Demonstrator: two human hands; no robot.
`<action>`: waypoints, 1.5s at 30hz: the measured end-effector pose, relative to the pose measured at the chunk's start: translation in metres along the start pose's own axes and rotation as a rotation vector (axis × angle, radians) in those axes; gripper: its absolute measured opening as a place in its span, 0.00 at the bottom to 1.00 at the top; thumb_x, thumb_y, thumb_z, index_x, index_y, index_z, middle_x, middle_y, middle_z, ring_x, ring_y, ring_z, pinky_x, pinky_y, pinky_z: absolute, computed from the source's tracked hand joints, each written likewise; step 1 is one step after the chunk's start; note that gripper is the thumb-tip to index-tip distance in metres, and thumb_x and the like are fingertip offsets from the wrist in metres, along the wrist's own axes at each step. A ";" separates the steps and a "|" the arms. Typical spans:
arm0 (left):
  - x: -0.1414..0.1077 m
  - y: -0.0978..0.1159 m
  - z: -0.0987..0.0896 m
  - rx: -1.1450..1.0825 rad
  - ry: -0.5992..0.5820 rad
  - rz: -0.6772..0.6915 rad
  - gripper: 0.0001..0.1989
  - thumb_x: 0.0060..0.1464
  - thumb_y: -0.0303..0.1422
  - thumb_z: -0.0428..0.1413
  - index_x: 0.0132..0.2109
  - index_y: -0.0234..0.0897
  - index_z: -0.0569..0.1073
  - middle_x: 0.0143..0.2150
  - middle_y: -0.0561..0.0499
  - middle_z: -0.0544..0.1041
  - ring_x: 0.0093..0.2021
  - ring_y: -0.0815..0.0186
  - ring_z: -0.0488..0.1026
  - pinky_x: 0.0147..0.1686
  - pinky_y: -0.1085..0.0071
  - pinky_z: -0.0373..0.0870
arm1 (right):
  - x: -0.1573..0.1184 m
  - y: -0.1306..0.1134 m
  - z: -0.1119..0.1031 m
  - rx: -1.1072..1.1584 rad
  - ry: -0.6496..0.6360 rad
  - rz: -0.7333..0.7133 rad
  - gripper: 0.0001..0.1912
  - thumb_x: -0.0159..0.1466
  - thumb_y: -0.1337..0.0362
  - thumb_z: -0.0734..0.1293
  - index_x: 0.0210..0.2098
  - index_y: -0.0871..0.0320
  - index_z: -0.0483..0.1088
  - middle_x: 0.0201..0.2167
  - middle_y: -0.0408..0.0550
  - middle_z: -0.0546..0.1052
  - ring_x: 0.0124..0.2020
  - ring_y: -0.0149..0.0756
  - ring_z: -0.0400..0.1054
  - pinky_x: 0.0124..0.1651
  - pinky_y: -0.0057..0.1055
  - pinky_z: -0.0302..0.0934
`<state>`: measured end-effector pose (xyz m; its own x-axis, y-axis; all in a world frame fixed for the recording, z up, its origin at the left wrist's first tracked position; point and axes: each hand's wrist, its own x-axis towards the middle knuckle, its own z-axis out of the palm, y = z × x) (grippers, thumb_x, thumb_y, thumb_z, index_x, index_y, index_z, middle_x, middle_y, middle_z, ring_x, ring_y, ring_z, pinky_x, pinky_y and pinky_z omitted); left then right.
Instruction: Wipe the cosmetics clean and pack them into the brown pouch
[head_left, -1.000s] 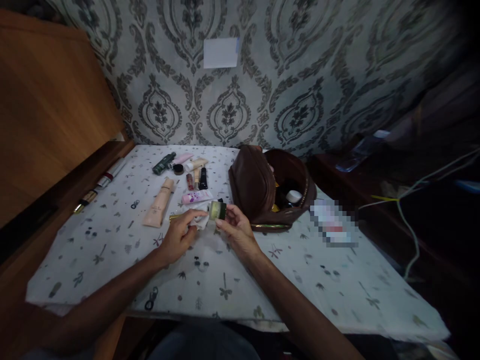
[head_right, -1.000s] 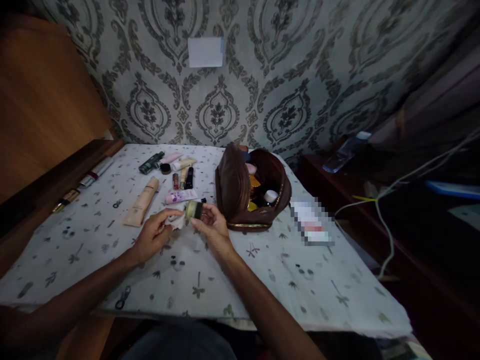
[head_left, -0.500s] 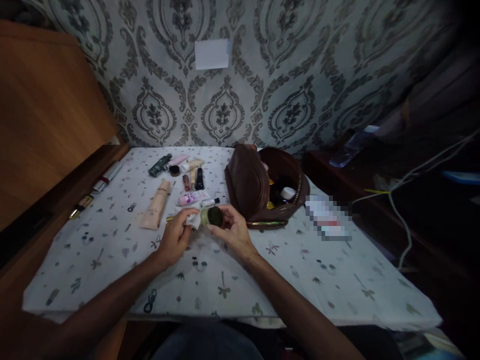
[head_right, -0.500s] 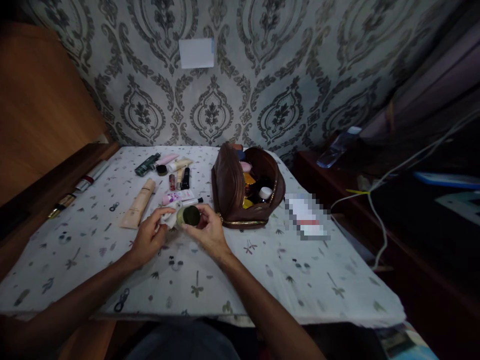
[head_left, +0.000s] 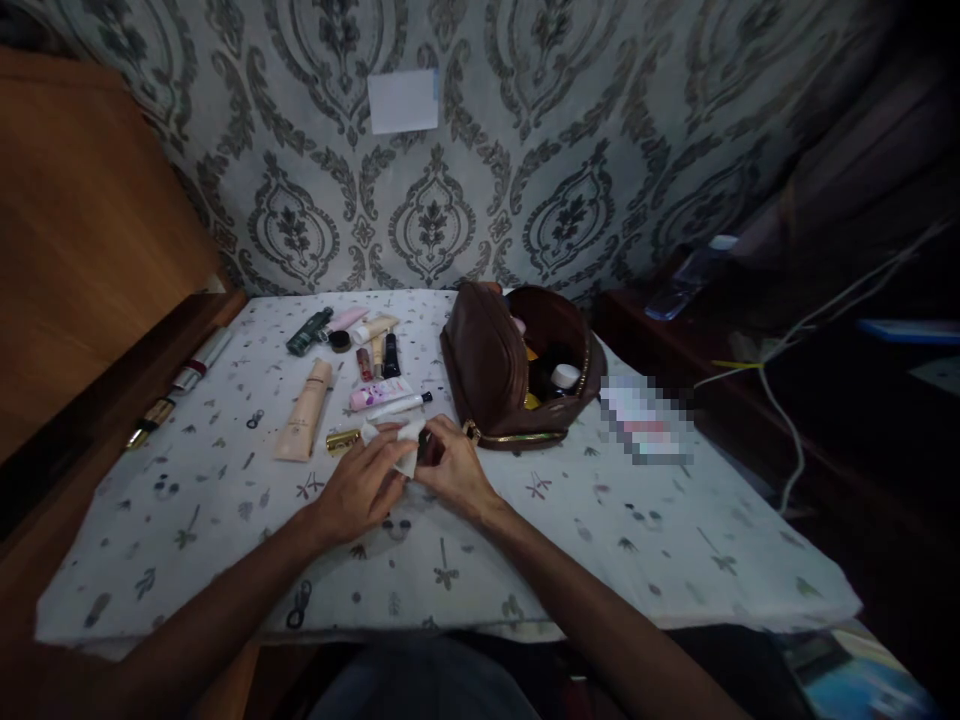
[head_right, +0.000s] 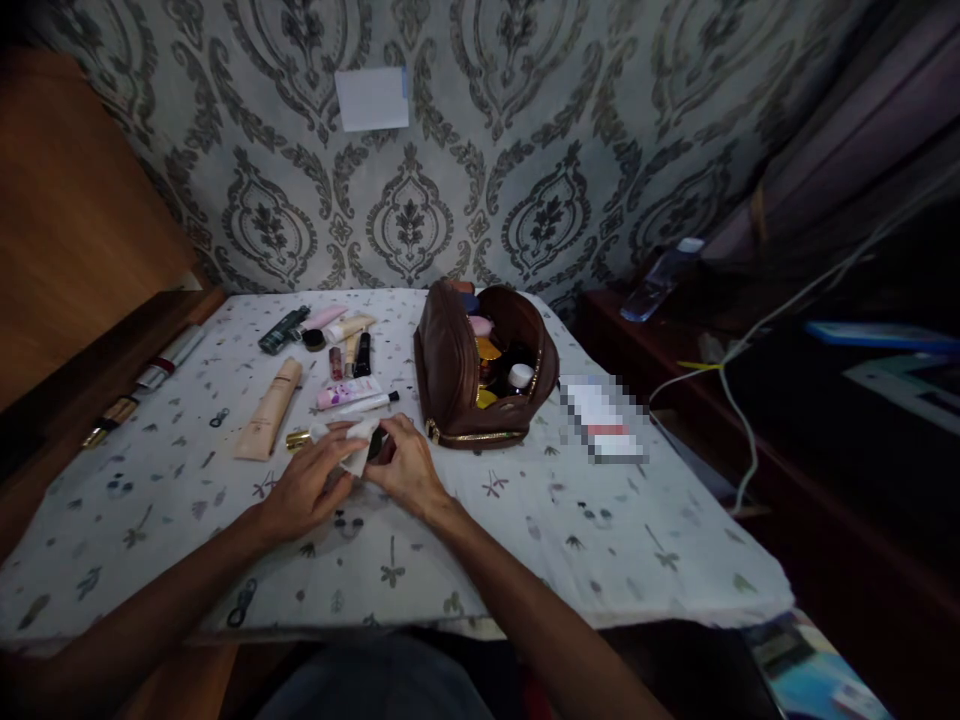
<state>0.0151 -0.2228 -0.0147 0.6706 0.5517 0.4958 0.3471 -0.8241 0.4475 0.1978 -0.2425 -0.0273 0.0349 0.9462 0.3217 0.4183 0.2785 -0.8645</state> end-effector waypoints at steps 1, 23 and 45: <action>0.000 -0.001 0.001 -0.010 -0.001 -0.035 0.19 0.60 0.28 0.50 0.58 0.39 0.69 0.56 0.41 0.75 0.61 0.53 0.69 0.58 0.56 0.66 | 0.000 0.002 0.001 0.001 -0.009 0.017 0.14 0.47 0.70 0.73 0.35 0.57 0.72 0.29 0.39 0.65 0.26 0.30 0.60 0.30 0.27 0.57; 0.009 -0.005 0.000 -0.205 -0.026 -0.315 0.18 0.55 0.34 0.58 0.53 0.41 0.71 0.50 0.46 0.78 0.47 0.57 0.75 0.47 0.63 0.70 | -0.005 0.007 0.002 0.014 -0.188 0.139 0.49 0.50 0.67 0.73 0.67 0.58 0.49 0.33 0.41 0.76 0.31 0.36 0.70 0.35 0.30 0.63; 0.011 -0.001 0.000 -0.115 0.099 -0.151 0.15 0.59 0.38 0.54 0.25 0.39 0.69 0.22 0.55 0.72 0.22 0.69 0.71 0.23 0.76 0.69 | 0.050 -0.044 -0.199 -0.736 0.034 -0.118 0.22 0.54 0.65 0.73 0.48 0.58 0.72 0.43 0.50 0.76 0.41 0.40 0.70 0.43 0.34 0.63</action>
<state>0.0224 -0.2155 -0.0101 0.5468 0.6824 0.4851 0.3576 -0.7142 0.6016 0.3620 -0.2404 0.1036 -0.0248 0.9080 0.4182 0.9204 0.1841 -0.3451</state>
